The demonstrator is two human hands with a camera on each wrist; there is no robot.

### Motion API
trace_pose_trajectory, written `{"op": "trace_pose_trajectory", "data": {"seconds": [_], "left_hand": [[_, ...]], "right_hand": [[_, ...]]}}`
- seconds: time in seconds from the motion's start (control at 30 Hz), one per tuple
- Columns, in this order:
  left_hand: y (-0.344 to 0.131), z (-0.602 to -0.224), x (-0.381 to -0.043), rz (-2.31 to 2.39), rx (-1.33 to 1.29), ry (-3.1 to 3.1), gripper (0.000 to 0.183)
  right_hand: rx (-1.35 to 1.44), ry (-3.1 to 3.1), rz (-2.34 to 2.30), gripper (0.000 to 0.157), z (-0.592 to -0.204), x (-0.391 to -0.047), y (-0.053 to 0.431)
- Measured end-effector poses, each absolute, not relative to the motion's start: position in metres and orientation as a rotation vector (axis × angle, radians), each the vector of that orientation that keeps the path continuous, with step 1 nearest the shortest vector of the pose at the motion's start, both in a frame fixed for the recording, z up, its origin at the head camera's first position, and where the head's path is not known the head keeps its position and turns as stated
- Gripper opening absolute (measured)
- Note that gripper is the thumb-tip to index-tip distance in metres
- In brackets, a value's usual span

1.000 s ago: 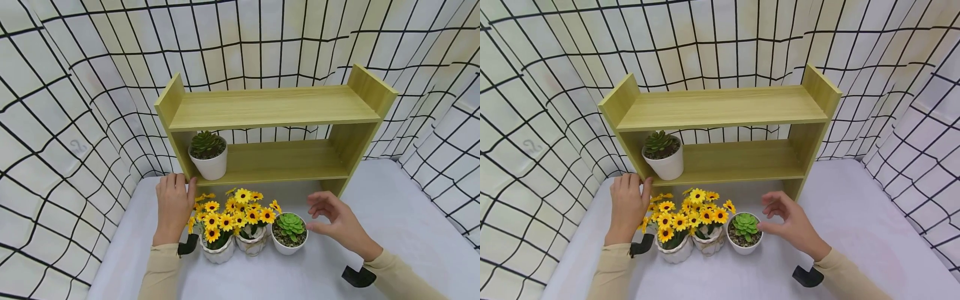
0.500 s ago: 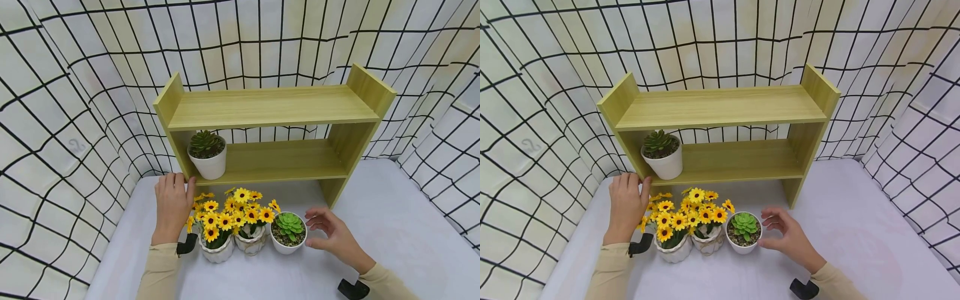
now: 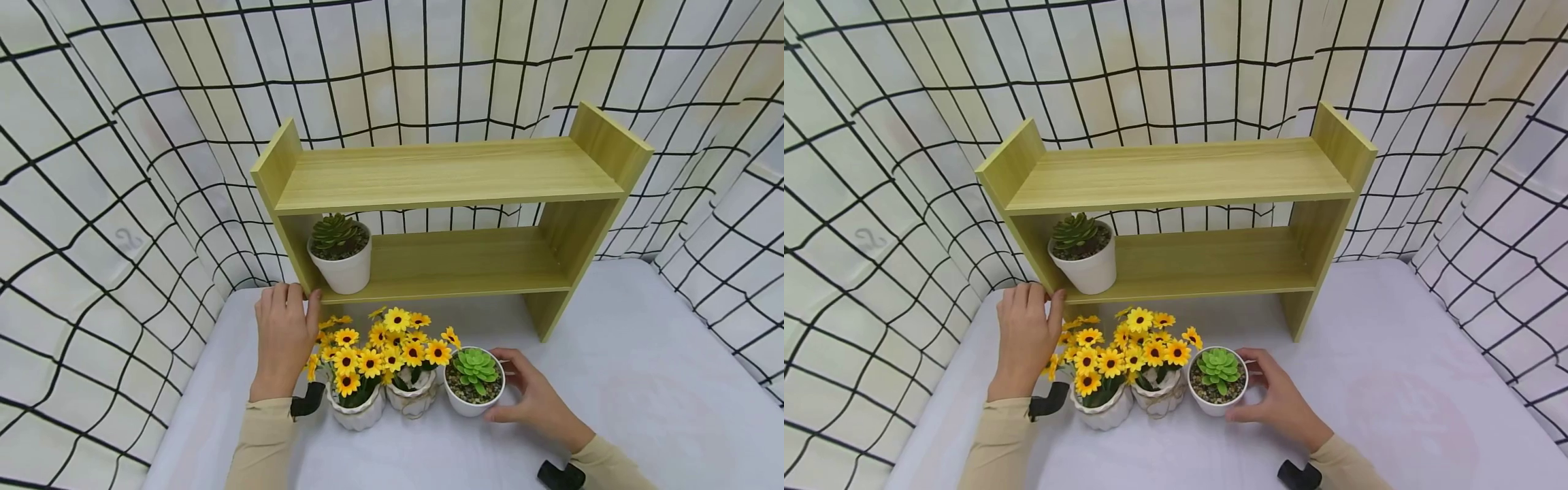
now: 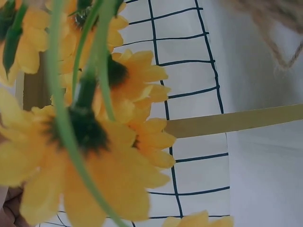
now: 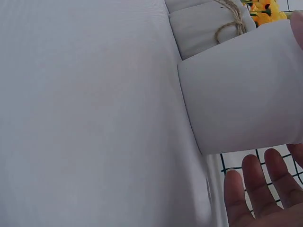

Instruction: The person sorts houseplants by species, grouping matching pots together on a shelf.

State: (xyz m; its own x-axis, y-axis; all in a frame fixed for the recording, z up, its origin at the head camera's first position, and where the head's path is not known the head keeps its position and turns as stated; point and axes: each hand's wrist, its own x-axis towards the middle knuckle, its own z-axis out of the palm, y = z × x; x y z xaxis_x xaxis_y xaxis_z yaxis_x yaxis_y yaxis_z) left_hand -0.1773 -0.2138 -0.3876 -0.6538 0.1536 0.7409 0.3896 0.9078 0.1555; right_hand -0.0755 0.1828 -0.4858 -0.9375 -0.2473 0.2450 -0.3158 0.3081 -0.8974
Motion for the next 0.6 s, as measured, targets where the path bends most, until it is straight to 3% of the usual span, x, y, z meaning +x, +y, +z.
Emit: {"op": "trace_pose_trajectory", "data": {"seconds": [0.6], "left_hand": [[-0.213, -0.3876, -0.1781, -0.399, -0.387, -2.28, 0.029]], "right_hand": [[0.519, -2.478, 1.88, 0.093, -0.492, -0.0807, 0.1724]]}}
